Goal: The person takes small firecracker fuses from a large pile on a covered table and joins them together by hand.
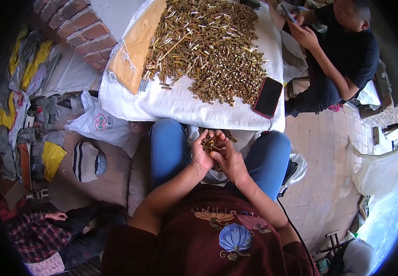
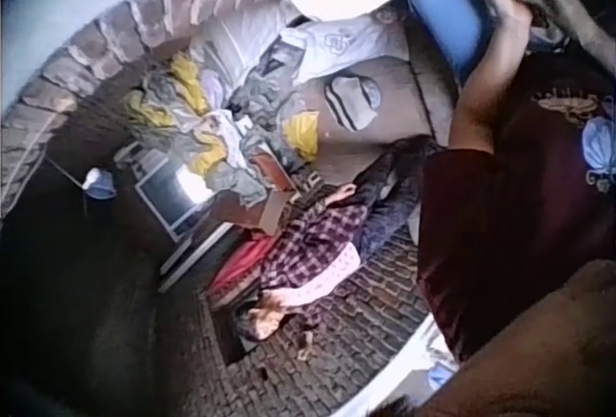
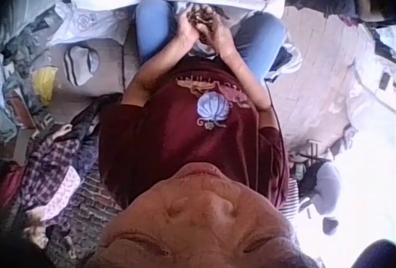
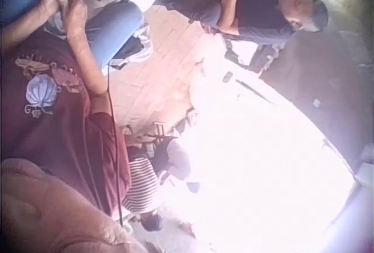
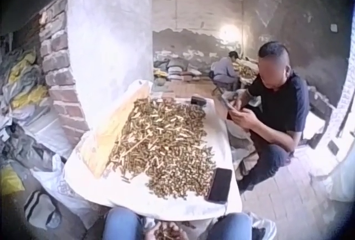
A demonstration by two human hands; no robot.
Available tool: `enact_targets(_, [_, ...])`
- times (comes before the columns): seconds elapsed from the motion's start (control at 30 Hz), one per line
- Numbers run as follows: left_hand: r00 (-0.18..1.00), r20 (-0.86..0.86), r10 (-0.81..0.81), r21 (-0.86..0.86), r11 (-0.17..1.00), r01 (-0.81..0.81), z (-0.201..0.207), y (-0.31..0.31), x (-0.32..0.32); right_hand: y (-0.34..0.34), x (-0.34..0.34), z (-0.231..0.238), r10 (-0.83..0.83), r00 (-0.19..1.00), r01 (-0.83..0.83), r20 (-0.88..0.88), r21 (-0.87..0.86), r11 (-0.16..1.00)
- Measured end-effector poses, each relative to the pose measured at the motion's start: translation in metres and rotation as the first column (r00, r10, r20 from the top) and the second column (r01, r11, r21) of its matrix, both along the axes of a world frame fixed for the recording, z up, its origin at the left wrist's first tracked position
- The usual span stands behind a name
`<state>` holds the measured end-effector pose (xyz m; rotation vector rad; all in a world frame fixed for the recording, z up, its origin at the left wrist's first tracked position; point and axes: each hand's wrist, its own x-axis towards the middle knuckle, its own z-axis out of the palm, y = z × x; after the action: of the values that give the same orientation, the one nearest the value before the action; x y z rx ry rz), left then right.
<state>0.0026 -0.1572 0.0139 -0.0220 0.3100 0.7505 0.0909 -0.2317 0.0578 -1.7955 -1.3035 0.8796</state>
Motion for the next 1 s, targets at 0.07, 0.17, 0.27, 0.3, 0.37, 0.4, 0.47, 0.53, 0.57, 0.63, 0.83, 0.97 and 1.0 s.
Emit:
enact_targets(0.07, [0.999,0.034,-0.014,-0.030,0.999,0.015,0.004,-0.001,0.001,0.002,0.000,0.000,0.044,0.999,-0.044,0.027,0.017,0.999])
enact_targets(0.17, [0.997,0.073,-0.022,-0.065,0.998,0.027,0.009,-0.002,0.001,0.002,0.002,0.002,0.102,0.991,-0.104,0.092,0.017,0.994])
enact_targets(0.27, [0.991,0.135,-0.005,-0.064,0.998,0.014,0.003,0.000,-0.001,0.002,0.003,0.003,0.010,0.998,-0.009,-0.059,0.021,1.000])
enact_targets(0.3, [0.981,0.194,-0.004,-0.061,0.998,0.016,0.003,0.000,0.000,0.002,0.005,-0.001,-0.058,0.996,0.060,-0.067,0.022,0.998])
enact_targets(0.37, [0.986,0.167,-0.003,-0.058,0.998,0.012,0.003,-0.002,0.002,0.002,0.006,-0.002,-0.138,0.990,0.139,-0.027,0.027,0.990])
enact_targets(0.4, [0.990,0.138,-0.002,-0.054,0.999,0.010,0.004,-0.003,0.003,0.003,0.005,-0.002,-0.140,0.990,0.141,-0.026,0.024,0.990])
enact_targets(0.47, [0.993,0.112,-0.024,-0.023,0.999,0.027,0.002,-0.006,0.004,0.005,0.001,-0.004,-0.144,0.990,0.144,-0.006,0.047,0.989])
enact_targets(0.53, [0.998,0.041,-0.040,0.093,0.995,0.036,0.003,-0.007,0.007,0.010,0.004,-0.013,-0.127,0.992,0.127,-0.003,0.027,0.992])
enact_targets(0.57, [0.999,0.048,-0.021,0.126,0.992,0.015,0.002,-0.007,0.009,0.011,0.007,-0.018,-0.114,0.987,0.115,-0.117,0.002,0.993])
enact_targets(0.63, [0.999,0.046,-0.021,0.094,0.995,0.016,0.004,-0.007,0.009,0.015,0.014,-0.019,-0.089,0.946,0.079,-0.312,-0.044,0.996])
enact_targets(0.83, [0.989,0.144,-0.012,0.007,1.000,0.011,0.007,-0.007,0.006,0.012,0.021,-0.008,-0.090,0.872,0.120,-0.480,0.031,0.992])
enact_targets(0.97, [0.971,0.230,-0.064,-0.030,0.997,0.073,0.009,-0.007,0.002,0.007,0.029,0.012,0.018,0.965,-0.091,0.260,0.272,0.958])
enact_targets(1.0, [0.973,0.220,-0.076,-0.027,0.996,0.084,0.012,-0.008,0.002,0.010,0.035,0.012,0.061,0.887,-0.246,0.458,0.356,0.901])
